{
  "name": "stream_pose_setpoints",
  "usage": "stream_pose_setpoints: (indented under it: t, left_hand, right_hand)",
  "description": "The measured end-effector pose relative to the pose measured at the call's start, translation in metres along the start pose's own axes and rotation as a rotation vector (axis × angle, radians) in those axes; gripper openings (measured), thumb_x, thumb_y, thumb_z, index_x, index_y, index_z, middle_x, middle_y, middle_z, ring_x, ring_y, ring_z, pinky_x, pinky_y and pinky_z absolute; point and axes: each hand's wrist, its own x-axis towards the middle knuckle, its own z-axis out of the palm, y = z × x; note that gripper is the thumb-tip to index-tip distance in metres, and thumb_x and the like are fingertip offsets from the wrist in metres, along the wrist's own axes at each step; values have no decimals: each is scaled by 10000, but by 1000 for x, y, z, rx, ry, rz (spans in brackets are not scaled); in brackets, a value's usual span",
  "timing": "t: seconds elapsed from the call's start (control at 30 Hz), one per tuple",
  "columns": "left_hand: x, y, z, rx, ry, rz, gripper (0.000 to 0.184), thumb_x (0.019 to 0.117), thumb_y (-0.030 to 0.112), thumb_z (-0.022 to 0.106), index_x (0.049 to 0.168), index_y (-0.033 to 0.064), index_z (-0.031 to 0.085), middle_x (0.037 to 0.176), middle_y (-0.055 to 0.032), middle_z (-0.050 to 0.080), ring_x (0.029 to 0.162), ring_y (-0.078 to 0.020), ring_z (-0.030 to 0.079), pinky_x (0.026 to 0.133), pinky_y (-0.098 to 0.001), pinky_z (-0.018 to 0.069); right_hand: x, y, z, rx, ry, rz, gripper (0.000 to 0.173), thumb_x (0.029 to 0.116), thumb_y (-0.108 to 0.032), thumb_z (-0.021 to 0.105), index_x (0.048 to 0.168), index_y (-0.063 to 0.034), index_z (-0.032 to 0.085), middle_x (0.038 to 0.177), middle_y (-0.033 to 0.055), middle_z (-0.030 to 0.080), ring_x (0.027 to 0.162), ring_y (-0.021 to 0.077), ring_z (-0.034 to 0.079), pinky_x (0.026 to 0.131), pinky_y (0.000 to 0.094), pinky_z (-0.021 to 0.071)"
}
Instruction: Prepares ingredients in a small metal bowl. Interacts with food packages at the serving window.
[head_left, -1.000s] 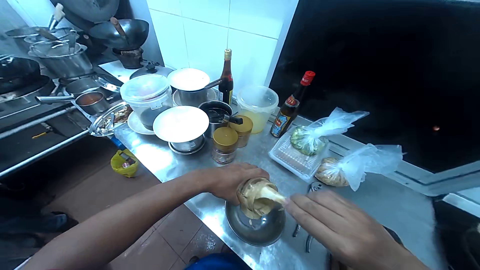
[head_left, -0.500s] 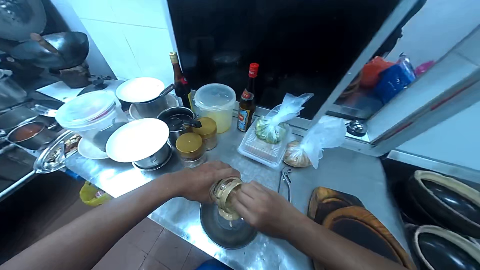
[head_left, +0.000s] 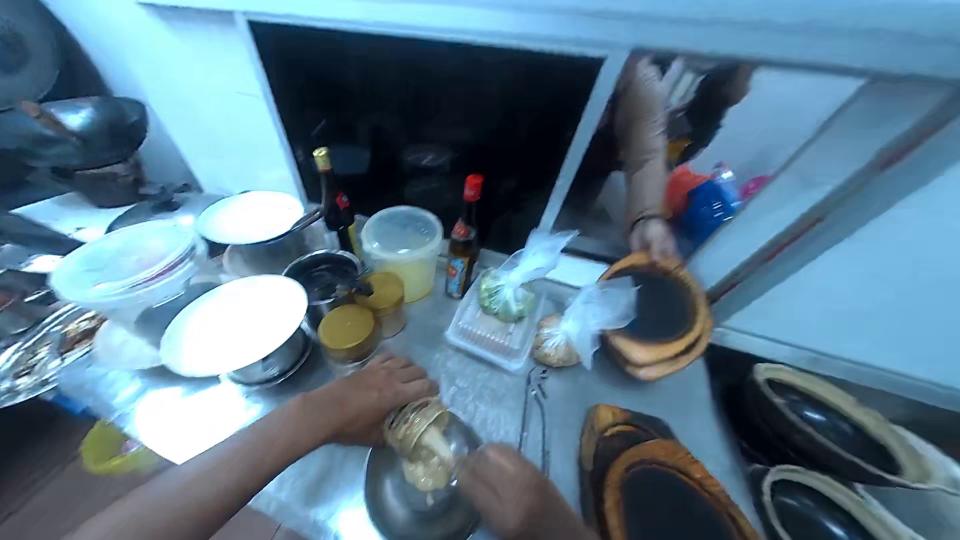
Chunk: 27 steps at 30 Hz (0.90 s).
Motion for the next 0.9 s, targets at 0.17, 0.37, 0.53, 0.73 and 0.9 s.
stream_pose_setpoints:
  t: [0.17,0.37,0.53,0.73,0.9]
  left_hand:
    - [-1,-4,8,-81,6,10,817,701,164,892,1431,160,525,1400,-136,594,1334,-383,527,1134,-599,371]
    - [-5,-13,8,-68,101,56,835,646,201,924,1395,163,556,1356,-131,627,1293,-385,564,1096,-600,423]
    - [0,-5,7,-93,67,49,834,659,193,919,1402,158,543,1374,-132,611,1317,-377,543,1125,-601,390]
    - [2,-5,6,15,26,-5,775,712,110,868,1413,185,545,1376,-102,612,1337,-343,531,1128,-589,381]
    - [5,1,8,93,-18,8,756,682,168,917,1367,206,599,1353,-62,622,1330,-305,531,1149,-560,372]
  right_hand:
    - [20,-6,2,2,95,52,168,978,-54,608,1069,-71,749,909,53,734,839,192,691,809,298,584]
    - [7,-14,-8,87,37,155,182,980,-31,606,1081,-49,756,919,94,743,833,237,701,795,336,586]
    - [22,0,32,-12,140,47,164,963,-36,595,1042,-57,738,860,65,710,813,210,686,785,319,585]
    - [-12,-14,-9,32,45,134,186,1002,-73,601,1129,-81,736,1007,63,750,899,190,702,850,299,577]
    - [5,5,47,-28,126,41,233,984,-23,555,1140,-54,726,932,78,730,819,212,688,775,313,585]
